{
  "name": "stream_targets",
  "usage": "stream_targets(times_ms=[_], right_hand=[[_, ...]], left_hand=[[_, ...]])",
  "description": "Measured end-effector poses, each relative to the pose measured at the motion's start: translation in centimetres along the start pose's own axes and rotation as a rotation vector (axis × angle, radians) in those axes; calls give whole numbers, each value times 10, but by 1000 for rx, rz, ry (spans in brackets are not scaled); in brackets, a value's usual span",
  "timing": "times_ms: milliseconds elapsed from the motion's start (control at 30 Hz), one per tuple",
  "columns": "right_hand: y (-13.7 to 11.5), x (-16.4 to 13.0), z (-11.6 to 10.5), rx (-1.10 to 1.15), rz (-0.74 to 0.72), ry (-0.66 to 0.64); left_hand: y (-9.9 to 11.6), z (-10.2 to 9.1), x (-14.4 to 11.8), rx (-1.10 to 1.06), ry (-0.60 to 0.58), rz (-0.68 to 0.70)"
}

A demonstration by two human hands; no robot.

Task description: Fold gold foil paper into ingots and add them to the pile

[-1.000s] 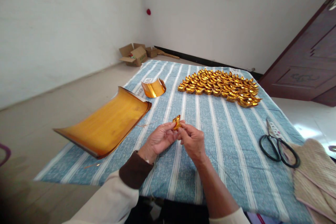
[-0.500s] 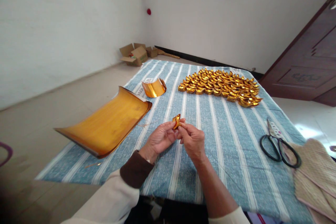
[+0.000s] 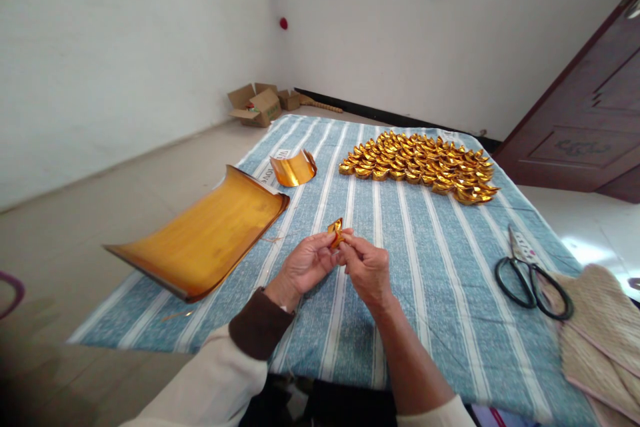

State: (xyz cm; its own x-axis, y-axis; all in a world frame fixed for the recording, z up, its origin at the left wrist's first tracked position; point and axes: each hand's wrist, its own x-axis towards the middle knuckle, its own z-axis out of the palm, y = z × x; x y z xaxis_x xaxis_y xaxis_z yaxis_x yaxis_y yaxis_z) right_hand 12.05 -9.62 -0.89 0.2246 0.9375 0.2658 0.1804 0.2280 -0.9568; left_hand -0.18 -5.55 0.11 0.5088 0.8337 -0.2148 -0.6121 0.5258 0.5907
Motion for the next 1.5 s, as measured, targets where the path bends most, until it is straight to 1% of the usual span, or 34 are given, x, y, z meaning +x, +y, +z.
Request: stream_targets(times_ms=[133, 267, 400, 567, 633, 800, 967, 1100, 1200, 1400, 1500], right_hand=[[1, 0, 2, -18, -11, -29], [2, 1, 2, -36, -23, -6], [1, 2, 2, 1, -9, -13], [2, 1, 2, 25, -3, -13], [5, 1, 2, 12, -7, -15], [9, -1, 4, -42, -22, -34], [8, -2, 5, -158, -79, -5], [8, -3, 5, -229, -116, -19], [7, -3, 5, -216, -116, -30], [4, -3, 5, -76, -18, -93], [4, -3, 6, -48, 15, -105]], left_hand=[[-1, -1, 0, 19, 2, 9], [-1, 0, -1, 45, -17, 0], [1, 3, -3, 52, 1, -2], [1, 3, -4, 39, -8, -19], [1, 3, -2, 6, 16, -23], [3, 2, 1, -75, 137, -73], [4, 3, 2, -125, 178, -61], [4, 4, 1, -113, 159, -55], [4, 4, 0, -100, 145, -49], [5, 3, -1, -86, 98, -46], [4, 3, -1, -81, 98, -42]])
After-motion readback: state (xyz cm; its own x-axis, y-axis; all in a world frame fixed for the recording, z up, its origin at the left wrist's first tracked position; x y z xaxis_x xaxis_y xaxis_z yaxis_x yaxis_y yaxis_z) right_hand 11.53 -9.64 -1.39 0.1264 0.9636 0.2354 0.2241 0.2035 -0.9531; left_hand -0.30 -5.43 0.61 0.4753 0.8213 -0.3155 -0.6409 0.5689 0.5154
